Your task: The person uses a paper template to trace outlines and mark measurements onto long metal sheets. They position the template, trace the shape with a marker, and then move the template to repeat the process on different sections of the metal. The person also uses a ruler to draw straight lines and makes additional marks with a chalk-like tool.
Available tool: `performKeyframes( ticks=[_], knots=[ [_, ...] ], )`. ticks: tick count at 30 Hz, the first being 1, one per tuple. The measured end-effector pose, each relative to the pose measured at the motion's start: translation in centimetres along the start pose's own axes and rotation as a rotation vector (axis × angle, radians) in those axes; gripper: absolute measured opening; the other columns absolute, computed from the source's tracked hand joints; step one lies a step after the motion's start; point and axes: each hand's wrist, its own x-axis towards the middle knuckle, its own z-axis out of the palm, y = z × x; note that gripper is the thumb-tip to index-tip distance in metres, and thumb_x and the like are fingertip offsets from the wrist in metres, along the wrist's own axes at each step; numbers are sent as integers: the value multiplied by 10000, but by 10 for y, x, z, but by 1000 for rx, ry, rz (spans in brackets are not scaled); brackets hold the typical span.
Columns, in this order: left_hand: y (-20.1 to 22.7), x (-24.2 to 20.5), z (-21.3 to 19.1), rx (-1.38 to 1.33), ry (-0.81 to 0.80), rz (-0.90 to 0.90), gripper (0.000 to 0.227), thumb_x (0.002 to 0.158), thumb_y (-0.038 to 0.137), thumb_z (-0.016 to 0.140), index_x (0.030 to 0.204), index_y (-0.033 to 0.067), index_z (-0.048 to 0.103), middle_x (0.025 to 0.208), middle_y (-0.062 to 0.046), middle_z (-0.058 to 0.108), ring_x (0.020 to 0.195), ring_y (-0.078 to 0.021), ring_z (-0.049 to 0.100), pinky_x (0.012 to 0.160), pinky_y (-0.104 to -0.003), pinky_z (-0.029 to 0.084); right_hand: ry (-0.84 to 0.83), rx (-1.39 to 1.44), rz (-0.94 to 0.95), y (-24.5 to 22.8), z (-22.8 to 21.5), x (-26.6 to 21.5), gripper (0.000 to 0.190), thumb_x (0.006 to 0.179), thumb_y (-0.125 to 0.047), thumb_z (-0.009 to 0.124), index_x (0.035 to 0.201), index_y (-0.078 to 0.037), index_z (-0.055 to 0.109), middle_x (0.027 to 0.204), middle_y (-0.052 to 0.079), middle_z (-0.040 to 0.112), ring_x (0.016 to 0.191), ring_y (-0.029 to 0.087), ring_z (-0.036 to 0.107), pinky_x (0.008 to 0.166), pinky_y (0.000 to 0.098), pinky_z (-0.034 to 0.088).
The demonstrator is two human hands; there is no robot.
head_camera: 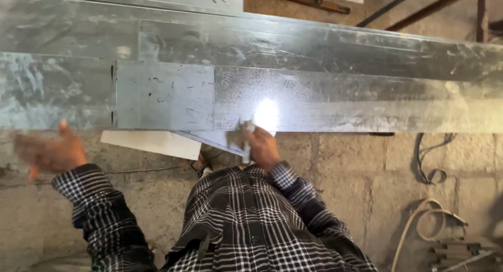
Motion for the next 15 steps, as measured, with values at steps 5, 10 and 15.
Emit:
performKeyframes(
  ticks=[5, 10, 15],
  knots=[
    [115, -20, 6, -299, -147, 828, 665, 1123, 576, 564, 1559, 75, 533, 1678, -196, 406, 1578, -413, 357, 1284, -624, 280, 14, 178, 165, 17, -35, 16, 294, 983, -159, 705, 1252, -50, 660, 1073, 159, 769, 868, 243, 777, 672, 344, 645],
    [188, -85, 22, 54, -471, 844, 660, 1046, 537, 397, 1648, 285, 295, 1763, -182, 55, 1583, -505, 6, 1174, -801, 16, -58, 209, 114, 14, -44, 18, 575, 888, -256, 801, 1365, -24, 580, 1235, 153, 741, 1123, 295, 727, 933, 410, 617],
    [250, -198, -11, 287, -743, 935, 746, 1013, 657, 261, 1646, 294, 104, 1710, -152, -87, 1528, -521, -88, 1138, -785, -24, -153, 71, 42, 35, -58, -3, 682, 712, -377, 898, 1236, -54, 606, 1403, 198, 609, 1378, 393, 498, 1152, 550, 370]
  ],
)
